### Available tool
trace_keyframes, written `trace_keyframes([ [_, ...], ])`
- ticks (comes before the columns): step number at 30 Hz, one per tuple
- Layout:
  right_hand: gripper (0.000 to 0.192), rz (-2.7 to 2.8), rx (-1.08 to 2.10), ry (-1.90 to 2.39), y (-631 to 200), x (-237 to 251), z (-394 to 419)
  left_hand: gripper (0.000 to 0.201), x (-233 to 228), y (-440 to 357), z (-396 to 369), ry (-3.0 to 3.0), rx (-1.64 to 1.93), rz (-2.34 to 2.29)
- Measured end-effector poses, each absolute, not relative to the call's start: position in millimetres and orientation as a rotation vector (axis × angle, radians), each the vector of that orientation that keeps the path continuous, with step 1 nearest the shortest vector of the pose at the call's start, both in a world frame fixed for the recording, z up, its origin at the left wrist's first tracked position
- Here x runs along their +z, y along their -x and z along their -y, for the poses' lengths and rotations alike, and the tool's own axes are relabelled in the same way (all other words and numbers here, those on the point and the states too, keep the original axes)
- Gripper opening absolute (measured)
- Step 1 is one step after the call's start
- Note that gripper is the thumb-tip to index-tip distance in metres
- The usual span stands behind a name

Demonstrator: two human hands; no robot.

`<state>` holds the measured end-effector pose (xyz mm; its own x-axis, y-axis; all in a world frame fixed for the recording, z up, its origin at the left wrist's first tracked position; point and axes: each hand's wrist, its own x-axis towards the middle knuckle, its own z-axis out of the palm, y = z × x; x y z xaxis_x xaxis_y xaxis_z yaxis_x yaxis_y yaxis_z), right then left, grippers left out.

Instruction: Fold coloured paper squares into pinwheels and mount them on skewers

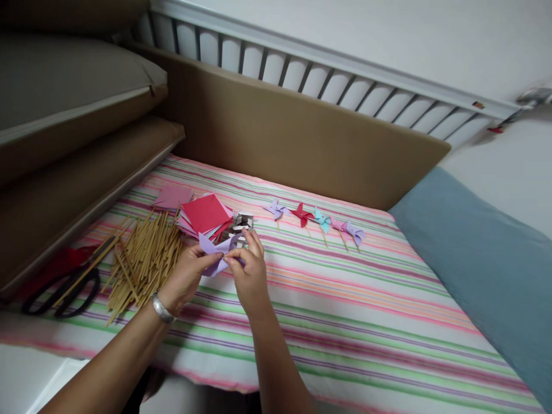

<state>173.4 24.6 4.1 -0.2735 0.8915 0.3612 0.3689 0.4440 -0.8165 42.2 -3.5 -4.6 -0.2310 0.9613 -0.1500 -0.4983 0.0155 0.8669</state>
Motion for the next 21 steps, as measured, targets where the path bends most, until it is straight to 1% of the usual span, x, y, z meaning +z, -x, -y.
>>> trace_keyframes([
  [6,0.007,1.754,0.903,1.121,-172.4,4.5,-26.4,0.020,-2.8,-41.8,4.2,-0.660,1.525,-1.064],
  [13,0.005,1.698,0.920,1.111,-171.9,4.7,-27.7,0.020,-4.9,-44.2,2.9,-0.690,1.531,-1.140],
  [21,0.008,1.650,1.003,1.080,-173.2,3.1,-27.6,0.016,-4.9,-44.1,4.1,-0.735,1.517,-1.126],
])
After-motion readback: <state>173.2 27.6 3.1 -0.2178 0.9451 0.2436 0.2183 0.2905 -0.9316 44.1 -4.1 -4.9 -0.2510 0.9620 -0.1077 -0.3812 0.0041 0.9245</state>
